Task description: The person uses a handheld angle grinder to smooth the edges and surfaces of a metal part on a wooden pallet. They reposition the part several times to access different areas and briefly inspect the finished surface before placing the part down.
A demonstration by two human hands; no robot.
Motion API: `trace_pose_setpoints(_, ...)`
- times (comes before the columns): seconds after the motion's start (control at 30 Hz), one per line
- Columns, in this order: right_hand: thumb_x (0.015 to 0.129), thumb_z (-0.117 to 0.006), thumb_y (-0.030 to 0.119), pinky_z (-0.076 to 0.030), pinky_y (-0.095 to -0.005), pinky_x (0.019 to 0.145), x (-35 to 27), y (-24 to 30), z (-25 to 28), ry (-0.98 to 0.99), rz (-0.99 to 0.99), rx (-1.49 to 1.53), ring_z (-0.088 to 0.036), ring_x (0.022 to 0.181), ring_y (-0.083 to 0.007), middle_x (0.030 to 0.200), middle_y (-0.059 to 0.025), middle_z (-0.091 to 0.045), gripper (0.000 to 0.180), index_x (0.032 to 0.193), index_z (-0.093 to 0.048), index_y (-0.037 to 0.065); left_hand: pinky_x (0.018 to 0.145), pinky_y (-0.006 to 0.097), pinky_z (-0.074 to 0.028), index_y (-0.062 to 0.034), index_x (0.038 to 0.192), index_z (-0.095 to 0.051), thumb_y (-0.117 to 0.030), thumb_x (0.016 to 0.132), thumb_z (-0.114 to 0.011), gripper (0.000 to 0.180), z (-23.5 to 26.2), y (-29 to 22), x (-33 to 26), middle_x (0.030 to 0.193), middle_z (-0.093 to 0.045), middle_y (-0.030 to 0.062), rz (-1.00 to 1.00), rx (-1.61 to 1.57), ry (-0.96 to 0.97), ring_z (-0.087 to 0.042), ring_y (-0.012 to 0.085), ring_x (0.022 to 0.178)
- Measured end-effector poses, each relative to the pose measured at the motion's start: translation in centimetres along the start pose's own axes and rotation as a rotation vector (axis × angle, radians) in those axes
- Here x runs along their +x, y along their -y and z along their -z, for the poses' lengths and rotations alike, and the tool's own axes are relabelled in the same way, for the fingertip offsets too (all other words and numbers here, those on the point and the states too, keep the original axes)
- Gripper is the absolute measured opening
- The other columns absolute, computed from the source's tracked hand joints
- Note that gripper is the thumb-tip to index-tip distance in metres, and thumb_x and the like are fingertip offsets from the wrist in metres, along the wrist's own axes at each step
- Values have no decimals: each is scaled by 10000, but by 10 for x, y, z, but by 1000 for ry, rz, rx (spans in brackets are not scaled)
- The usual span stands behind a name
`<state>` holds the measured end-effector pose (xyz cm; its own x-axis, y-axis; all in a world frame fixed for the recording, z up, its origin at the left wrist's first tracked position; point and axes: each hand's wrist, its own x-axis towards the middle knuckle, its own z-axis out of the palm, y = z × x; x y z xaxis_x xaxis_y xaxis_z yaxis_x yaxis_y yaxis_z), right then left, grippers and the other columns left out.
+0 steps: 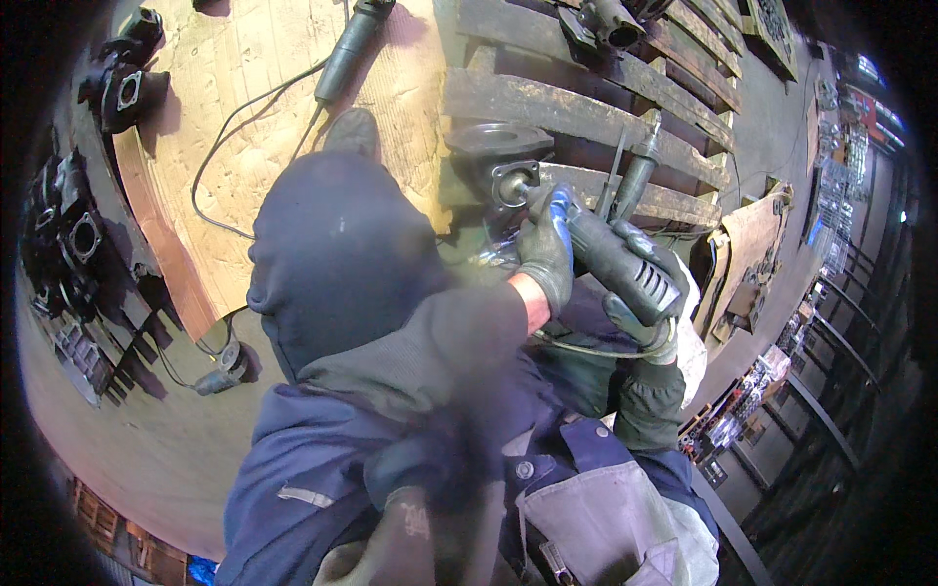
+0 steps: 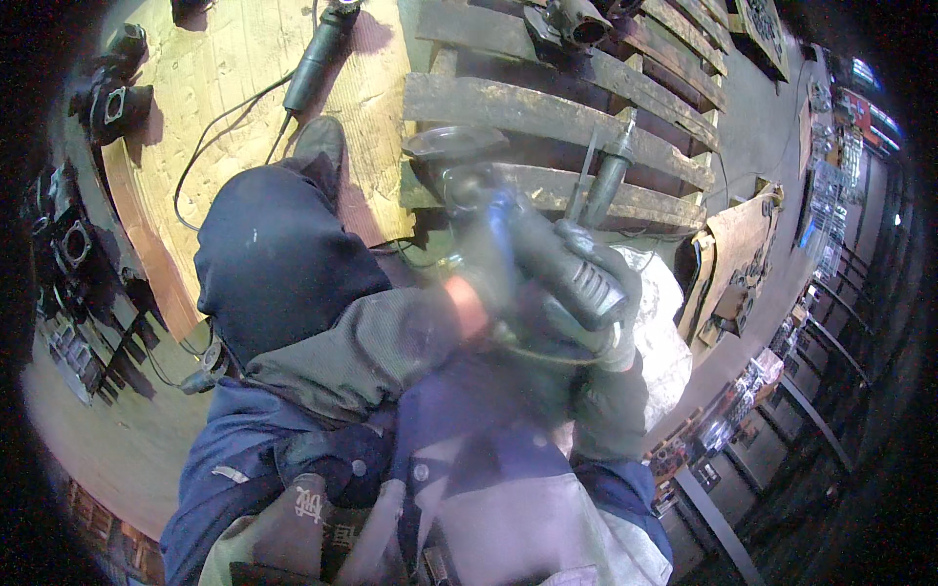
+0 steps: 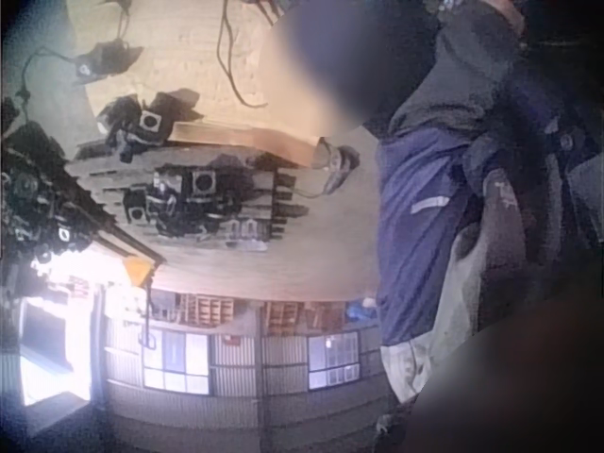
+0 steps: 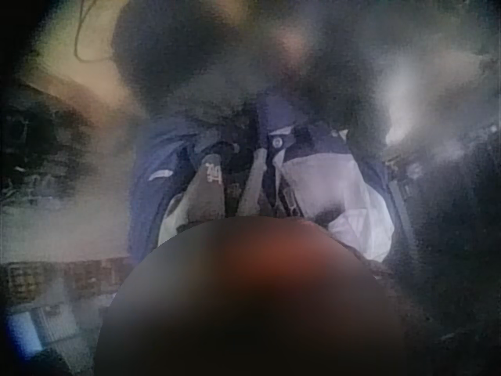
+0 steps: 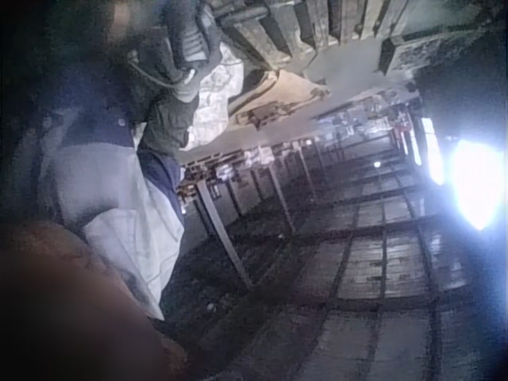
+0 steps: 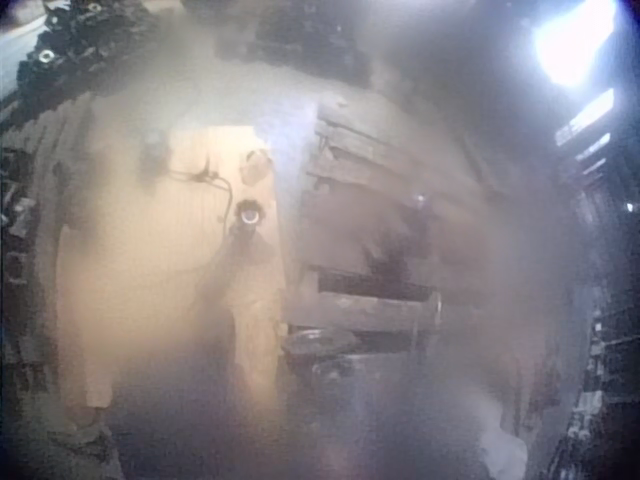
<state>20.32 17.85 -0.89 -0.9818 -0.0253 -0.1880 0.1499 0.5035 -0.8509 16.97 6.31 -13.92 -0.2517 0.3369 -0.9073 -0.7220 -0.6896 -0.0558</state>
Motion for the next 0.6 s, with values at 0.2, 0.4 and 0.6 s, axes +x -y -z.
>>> trace_pose_setpoints(0.2, 701, -916, 243, -470, -448, 1143, 2, -8, -10, -36, -18, -62, -621, 1333, -328, 1413, -203, -654, 775, 1388, -632, 25, 962, 429, -544, 53, 1391, -570, -510, 950, -737, 734, 0, -25, 0, 1242, -668, 162, 85, 79, -22, -675, 269, 1087)
trace_pose_setpoints(0.4, 782, -918, 299, -493, -448, 1113, -10, 12, -2, -28, -143, 57, -648, 1261, -294, 1391, -185, -652, 773, 1409, -562, 22, 971, 418, -528, 35, 1275, -644, -497, 963, -725, 622, -10, -6, -28, 1195, -683, 137, -80, -53, 32, -660, 255, 1084)
trace_pose_setpoints(0.6, 897, -746, 277, -479, -448, 1126, -2, 12, 3, 135, 114, -223, -644, 1226, -332, 1292, -155, -693, 551, 1391, -664, 46, 1016, 432, -526, -78, 1300, -646, -517, 1029, -607, 517, 18, -9, 2, 1227, -682, 98, 69, 90, 367, -654, 257, 1129)
